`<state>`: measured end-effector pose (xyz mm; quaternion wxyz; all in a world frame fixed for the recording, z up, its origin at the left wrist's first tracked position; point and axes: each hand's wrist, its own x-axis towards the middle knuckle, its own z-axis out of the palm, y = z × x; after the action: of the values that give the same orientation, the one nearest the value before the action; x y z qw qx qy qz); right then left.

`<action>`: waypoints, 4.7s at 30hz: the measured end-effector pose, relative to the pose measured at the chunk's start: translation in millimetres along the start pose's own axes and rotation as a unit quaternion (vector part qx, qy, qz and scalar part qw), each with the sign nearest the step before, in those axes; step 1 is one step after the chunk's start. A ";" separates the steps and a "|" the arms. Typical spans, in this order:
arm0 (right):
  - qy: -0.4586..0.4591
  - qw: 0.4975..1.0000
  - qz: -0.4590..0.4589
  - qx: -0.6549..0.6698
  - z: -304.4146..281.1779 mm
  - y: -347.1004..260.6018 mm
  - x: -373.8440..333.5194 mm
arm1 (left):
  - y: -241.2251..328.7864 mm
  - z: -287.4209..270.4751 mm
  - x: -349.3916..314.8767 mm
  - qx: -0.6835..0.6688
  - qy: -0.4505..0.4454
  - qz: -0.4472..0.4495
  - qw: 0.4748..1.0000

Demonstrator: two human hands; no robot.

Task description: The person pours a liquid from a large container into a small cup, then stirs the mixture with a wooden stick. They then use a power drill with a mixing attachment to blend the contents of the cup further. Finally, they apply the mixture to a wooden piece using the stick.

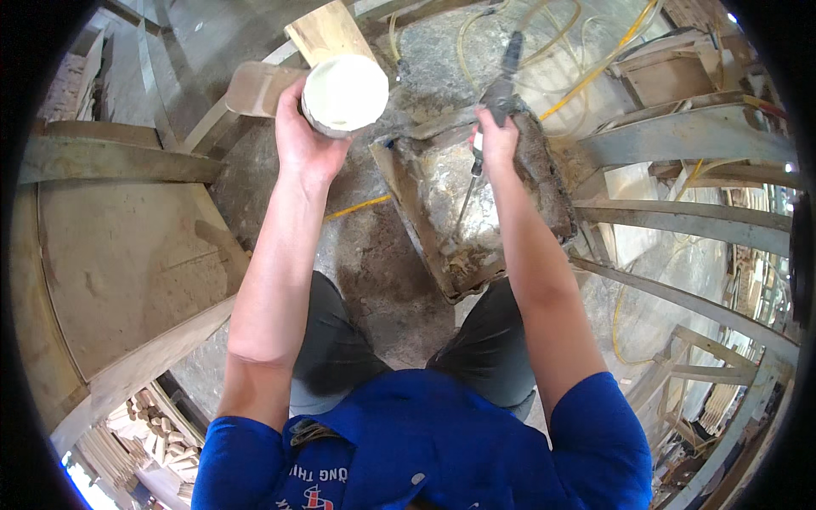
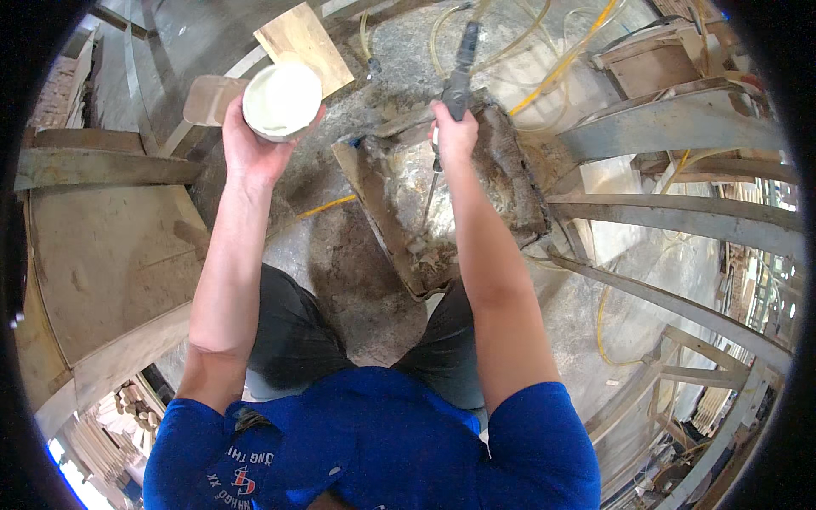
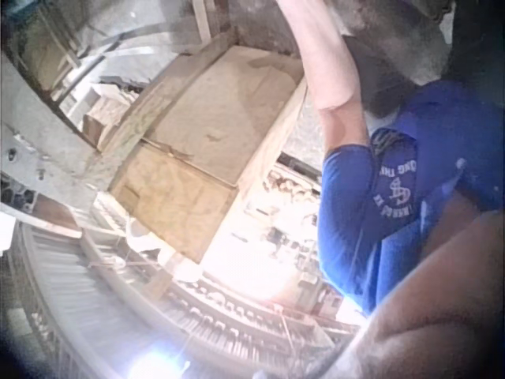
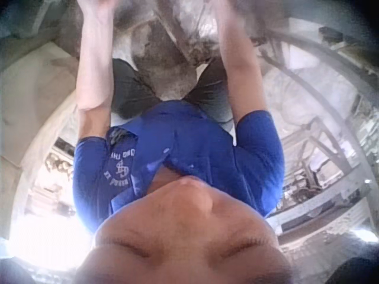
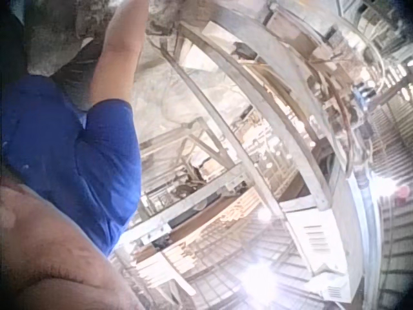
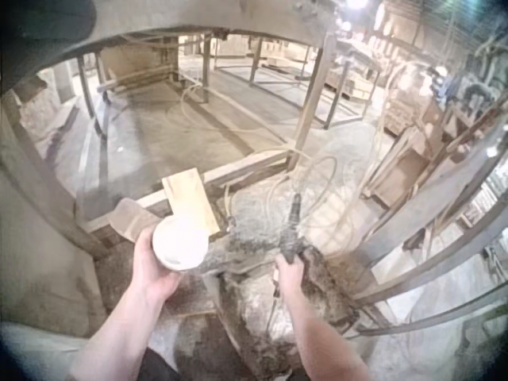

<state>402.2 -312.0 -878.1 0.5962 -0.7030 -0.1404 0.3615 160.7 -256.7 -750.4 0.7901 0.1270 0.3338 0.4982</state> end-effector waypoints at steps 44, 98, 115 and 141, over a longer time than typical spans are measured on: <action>-0.326 0.866 -0.294 0.239 -45.6 -161.9 -109.7 | -189.5 -73.0 13.8 -0.005 0.052 -0.143 0.988; -0.250 0.887 -0.226 0.316 -70.1 -158.5 -83.4 | -166.5 -42.6 2.4 0.091 0.027 -0.267 0.959; -0.245 0.869 -0.213 0.372 -66.9 -156.6 -94.5 | -150.0 -50.2 5.6 0.114 -0.055 -0.244 0.961; -0.195 0.887 -0.220 0.355 -79.7 -164.0 -92.6 | -157.8 -55.5 12.0 0.116 -0.058 -0.293 0.947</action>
<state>429.6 -387.9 -690.1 0.8307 -0.3109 -0.2671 0.3767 238.6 -327.9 -880.7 0.8992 0.1427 0.3652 0.1944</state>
